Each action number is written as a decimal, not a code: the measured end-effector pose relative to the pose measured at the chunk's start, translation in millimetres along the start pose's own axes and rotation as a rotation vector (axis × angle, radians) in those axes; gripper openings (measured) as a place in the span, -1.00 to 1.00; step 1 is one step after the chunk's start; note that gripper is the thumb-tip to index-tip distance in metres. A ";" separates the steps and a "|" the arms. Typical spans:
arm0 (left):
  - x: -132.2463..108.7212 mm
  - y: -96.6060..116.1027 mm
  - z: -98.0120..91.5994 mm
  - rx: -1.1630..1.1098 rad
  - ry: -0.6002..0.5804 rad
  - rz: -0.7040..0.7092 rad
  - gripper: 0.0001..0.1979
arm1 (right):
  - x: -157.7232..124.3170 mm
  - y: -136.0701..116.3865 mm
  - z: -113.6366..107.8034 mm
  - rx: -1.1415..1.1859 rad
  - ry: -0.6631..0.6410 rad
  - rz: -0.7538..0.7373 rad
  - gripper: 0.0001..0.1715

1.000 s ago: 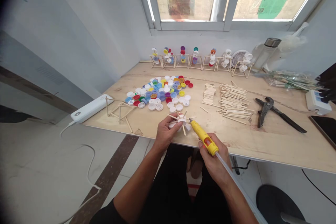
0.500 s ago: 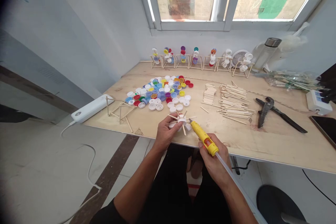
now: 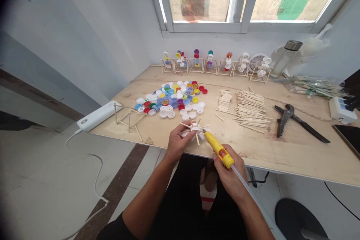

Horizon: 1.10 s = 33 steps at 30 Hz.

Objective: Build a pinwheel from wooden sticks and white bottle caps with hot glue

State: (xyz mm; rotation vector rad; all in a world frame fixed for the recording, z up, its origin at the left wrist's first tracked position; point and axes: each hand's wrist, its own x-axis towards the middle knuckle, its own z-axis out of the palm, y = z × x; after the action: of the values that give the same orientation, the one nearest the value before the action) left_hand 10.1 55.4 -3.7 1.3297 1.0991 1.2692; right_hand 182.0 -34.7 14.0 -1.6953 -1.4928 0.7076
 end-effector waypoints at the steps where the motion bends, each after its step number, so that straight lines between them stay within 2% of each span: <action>1: 0.1 0.0 0.0 -0.003 0.000 0.000 -0.64 | 0.1 -0.1 -0.1 0.004 0.001 -0.003 -0.79; 33: -0.6 0.4 -0.4 -0.012 -0.014 0.003 -0.62 | 0.5 8.6 4.2 0.006 0.022 -0.008 -0.77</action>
State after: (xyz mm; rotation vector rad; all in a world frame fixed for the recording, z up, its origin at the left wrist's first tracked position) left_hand 9.6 54.8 -3.4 1.3302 1.0784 1.2645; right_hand 183.6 -33.8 4.5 -1.6870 -1.4798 0.6866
